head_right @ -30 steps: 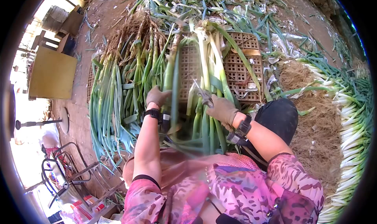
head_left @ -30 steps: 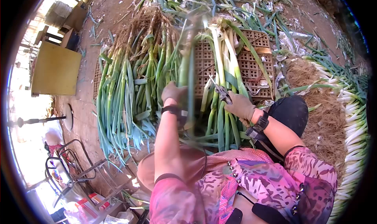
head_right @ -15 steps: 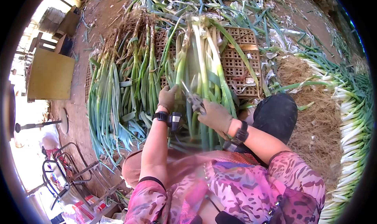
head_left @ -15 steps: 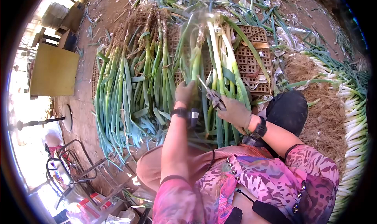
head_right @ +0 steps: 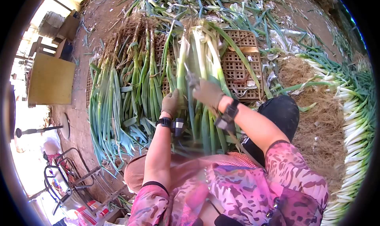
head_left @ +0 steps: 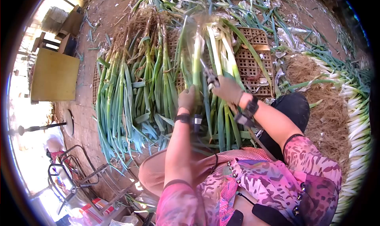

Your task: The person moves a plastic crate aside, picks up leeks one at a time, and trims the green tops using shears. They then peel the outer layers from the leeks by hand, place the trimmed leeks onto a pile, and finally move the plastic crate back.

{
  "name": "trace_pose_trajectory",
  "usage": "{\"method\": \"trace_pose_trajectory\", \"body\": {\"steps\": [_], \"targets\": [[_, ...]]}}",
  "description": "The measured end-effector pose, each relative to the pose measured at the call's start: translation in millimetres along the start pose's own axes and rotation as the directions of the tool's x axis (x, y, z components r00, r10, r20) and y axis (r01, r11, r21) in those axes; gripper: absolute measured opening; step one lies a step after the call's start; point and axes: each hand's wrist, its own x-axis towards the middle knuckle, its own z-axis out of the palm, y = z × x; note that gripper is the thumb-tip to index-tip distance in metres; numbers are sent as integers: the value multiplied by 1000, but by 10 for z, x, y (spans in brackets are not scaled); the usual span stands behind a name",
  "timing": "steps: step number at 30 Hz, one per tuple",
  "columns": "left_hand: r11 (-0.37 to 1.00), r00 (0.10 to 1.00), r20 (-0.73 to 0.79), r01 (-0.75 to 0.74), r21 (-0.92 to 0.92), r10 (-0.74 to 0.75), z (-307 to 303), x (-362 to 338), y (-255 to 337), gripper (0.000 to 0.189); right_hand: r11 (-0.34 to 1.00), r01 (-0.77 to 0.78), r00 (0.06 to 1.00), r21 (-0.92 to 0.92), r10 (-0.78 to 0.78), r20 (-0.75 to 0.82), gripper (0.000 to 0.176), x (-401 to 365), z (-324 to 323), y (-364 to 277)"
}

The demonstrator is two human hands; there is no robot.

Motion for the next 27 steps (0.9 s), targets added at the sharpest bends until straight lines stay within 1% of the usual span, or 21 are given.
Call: {"method": "trace_pose_trajectory", "body": {"steps": [1, 3, 5, 6, 7, 9, 10, 11, 13, 14, 16, 17, 19, 20, 21, 22, 23, 24, 25, 26, 27], "targets": [[1000, 1000, 6, 12, 3, -12, 24, 66, -85, 59, 1000, -27, 1000, 1, 27, -14, 47, 172, -47, 11], [1000, 999, 35, 15, 25, -16, 87, 229, -293, 62, 999, -17, 997, 28, 19, -75, 43, 530, -99, 63], [999, 998, 60, 22, 43, -25, 99, 286, -358, 67, 997, -53, 995, 55, 58, -86, 45, 672, -352, -122], [998, 997, 71, 29, 53, -32, 106, 294, -403, 70, 999, -40, 991, -1, 40, -128, 46, 734, -415, -168], [998, 996, 83, 35, 61, -40, 117, 301, -449, 73, 999, -14, 995, -38, 10, -99, 41, 719, -441, -182], [1000, 998, 54, -26, 16, 25, 161, 314, -564, 65, 993, 41, 998, -111, -45, -35, 36, 618, -493, -219], [998, 998, 38, -56, -5, 56, 184, 331, -631, 62, 981, 130, 986, -147, -144, -86, 37, 552, -436, -204], [999, 999, 21, -42, 13, 41, 221, 347, -698, 62, 988, 73, 994, -132, -84, -73, 39, 583, -415, -159], [998, 1000, -9, -14, 55, 15, 235, 270, -652, 61, 994, -45, 998, -101, 40, -46, 42, 613, -411, -108], [995, 999, 9, -37, 97, 36, 219, 252, -624, 64, 998, -8, 999, -68, 5, -47, 47, 592, -401, -66], [980, 996, 52, -87, 177, 79, 201, 226, -562, 72, 993, 24, 999, -112, -28, -35, 46, 545, -345, -48], [970, 999, 39, -39, 240, 30, 185, 211, -532, 69, 990, 41, 999, -136, -45, -28, 46, 521, -314, -46], [932, 998, 0, 64, 358, -68, -37, -130, -17, 65, 998, -41, 995, -39, 37, -91, 43, 398, -612, -70], [908, 997, -68, 68, 413, -44, -126, -309, 267, 51, 997, -77, 989, 13, 78, -123, 41, 334, -764, -88], [897, 980, -183, 12, 442, 77, -132, -346, 358, 48, 992, -123, 973, 0, 120, -199, 42, 413, -795, 136], [879, 936, -290, -39, 475, 198, -121, -340, 434, 46, 981, -190, 949, -41, 173, -265, 44, 482, -840, 355], [855, 866, -386, -84, 512, 317, -100, -299, 485, 46, 963, -258, 918, -78, 219, -332, 46, 544, -898, 563], [834, 864, -335, -157, 529, 375, -71, -227, 527, 46, 946, -316, 891, -71, 271, -363, 61, 579, -971, 722], [808, 856, -282, -231, 542, 434, -36, -128, 577, 48, 912, -384, 834, -146, 274, -480, 60, 615, -970, 847], [777, 840, -228, -307, 550, 493, -2, -30, 638, 50, 882, -375, 805, -285, 158, -572, 58, 613, -917, 970], [795, 898, -183, -242, 557, 401, 46, 96, 682, 50, 826, -378, 765, -417, 26, -643, 57, 568, -903, 1004]]}}
